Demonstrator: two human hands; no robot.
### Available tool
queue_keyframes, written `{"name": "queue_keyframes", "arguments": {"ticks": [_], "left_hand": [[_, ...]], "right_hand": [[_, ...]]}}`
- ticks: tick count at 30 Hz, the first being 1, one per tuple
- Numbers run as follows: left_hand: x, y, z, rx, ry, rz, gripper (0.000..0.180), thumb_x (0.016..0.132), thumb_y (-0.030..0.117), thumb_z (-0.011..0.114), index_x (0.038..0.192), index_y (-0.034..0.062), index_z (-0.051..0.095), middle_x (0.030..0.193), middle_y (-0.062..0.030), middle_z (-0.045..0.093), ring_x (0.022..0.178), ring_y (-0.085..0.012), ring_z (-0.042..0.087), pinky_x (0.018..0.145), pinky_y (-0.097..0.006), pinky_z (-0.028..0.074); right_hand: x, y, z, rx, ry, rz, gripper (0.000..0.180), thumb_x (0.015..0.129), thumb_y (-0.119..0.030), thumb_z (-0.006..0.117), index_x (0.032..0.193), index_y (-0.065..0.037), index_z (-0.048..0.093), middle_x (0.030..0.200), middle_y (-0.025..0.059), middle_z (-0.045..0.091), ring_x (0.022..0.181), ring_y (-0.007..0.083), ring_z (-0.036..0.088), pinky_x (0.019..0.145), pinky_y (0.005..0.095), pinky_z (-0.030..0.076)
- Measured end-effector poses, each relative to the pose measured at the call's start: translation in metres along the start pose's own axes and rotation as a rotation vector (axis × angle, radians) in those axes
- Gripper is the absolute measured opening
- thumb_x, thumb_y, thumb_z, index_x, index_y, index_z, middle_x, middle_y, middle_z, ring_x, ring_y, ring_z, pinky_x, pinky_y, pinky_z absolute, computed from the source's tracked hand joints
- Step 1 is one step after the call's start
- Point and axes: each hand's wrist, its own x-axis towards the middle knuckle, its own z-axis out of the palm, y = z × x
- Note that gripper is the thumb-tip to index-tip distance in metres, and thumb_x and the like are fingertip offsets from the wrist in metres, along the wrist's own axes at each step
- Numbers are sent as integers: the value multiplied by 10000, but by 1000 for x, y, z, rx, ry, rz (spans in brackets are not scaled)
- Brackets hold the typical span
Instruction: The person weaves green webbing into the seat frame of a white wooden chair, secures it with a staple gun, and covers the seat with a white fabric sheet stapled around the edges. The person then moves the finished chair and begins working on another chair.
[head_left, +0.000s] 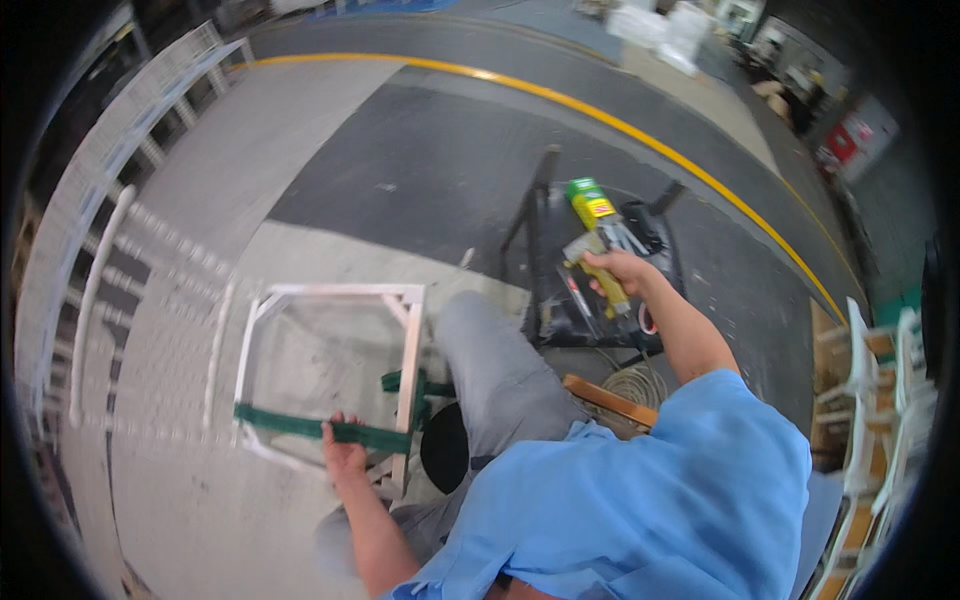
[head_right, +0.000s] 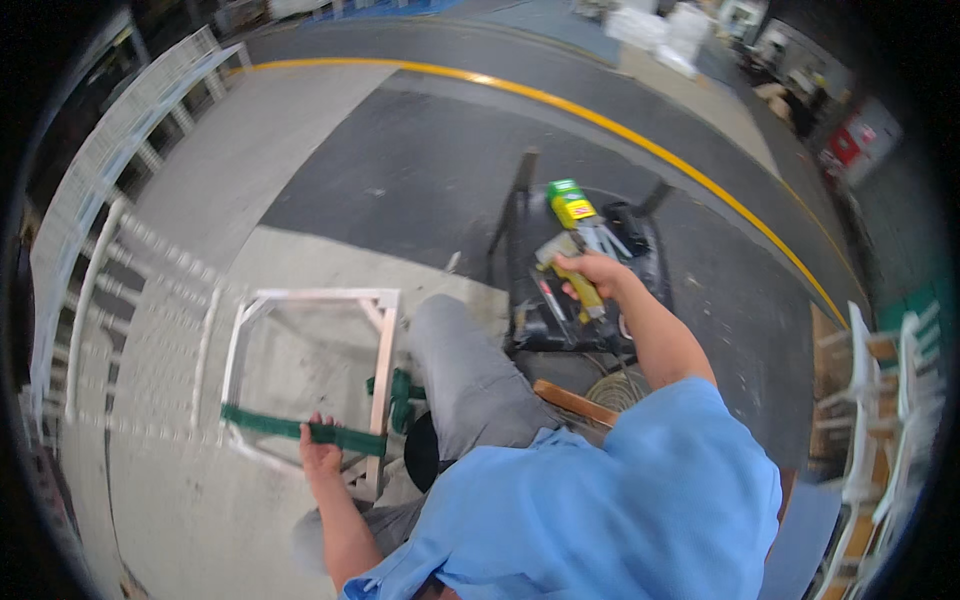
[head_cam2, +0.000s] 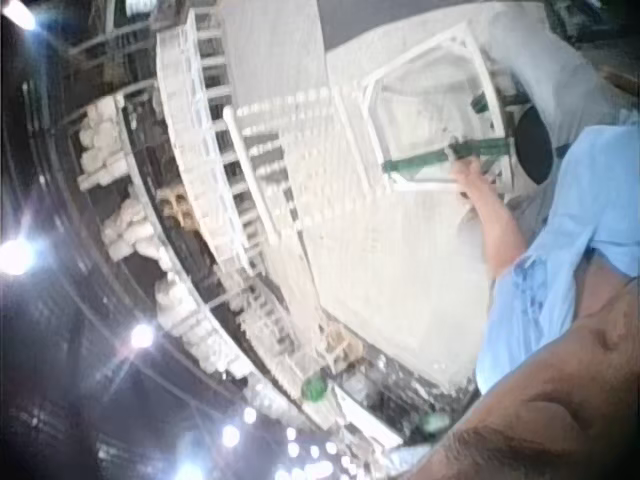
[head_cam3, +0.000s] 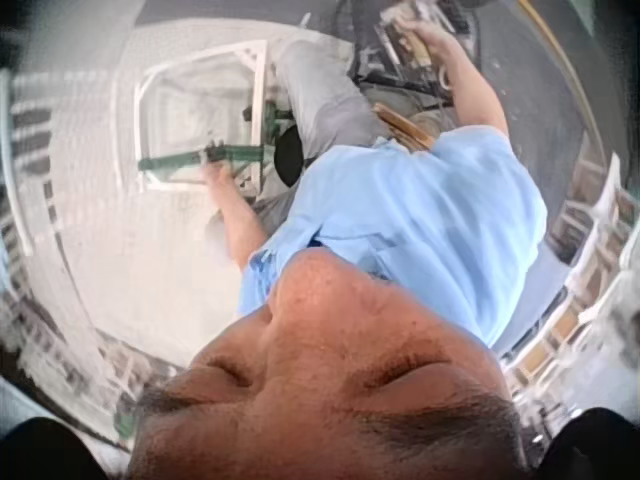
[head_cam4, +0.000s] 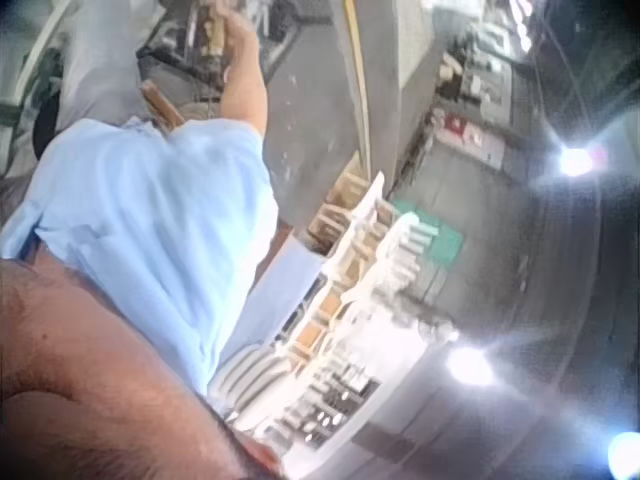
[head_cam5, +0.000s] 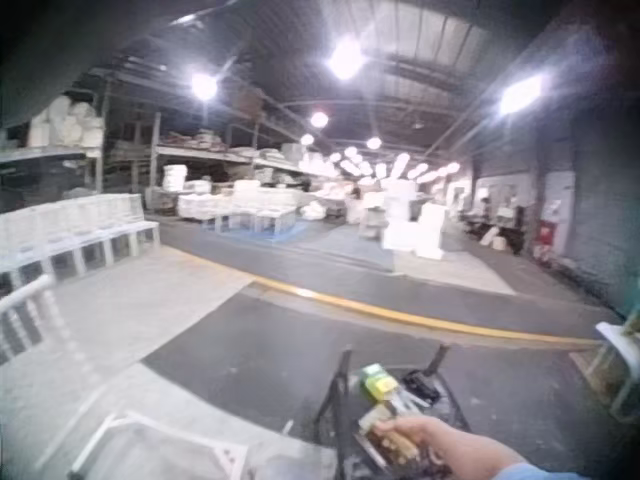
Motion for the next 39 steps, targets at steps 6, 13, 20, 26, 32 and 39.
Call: {"name": "queue_keyframes", "arguments": {"ticks": [6,13,20,26,32,39], "left_hand": [[-51,-46,27,-213,-60,22,332,1064,398,553,1155,83,609,1056,-64,670,1003,-327,655,956,-527,535],[-114,-140,26,-72,194,-228,460,1129,407,363,1317,24,535,1177,-141,674,1012,-364,681,909,-596,579],[-96,-134,28,-149,278,-47,419,1138,378,347,1390,59,450,1238,-161,674,985,-362,690,889,-571,591],[-63,-132,13,-98,216,65,432,1139,372,359,1390,31,446,1276,-170,664,975,-351,690,848,-535,597],[-51,-124,-19,62,125,125,468,1136,385,363,1342,-16,489,1329,-177,646,1064,-361,691,903,-540,593],[-54,-162,-4,-13,-30,53,451,1108,432,453,1304,36,544,1159,-130,711,1008,-295,718,883,-472,609]], "right_hand": [[41,18,-42,-41,-161,155,482,931,-451,772,1109,-21,645,885,101,665,703,219,669,606,365,598],[23,-49,-65,-734,324,-446,300,946,-238,732,1119,-2,666,865,46,656,706,125,642,551,291,553],[-7,-61,-4,-546,115,-608,345,992,-236,697,1267,-35,643,1094,43,656,912,132,655,672,292,574],[-33,-22,69,-472,-180,-582,269,1028,-225,660,1251,-75,661,1094,20,671,882,122,674,726,267,554],[-37,50,218,-532,-579,-564,281,1023,-211,647,1227,-22,686,992,63,716,827,135,691,697,276,550],[-6,144,369,-1044,-955,-144,336,1023,-311,646,1024,7,753,824,78,716,686,216,659,599,393,515]]}}
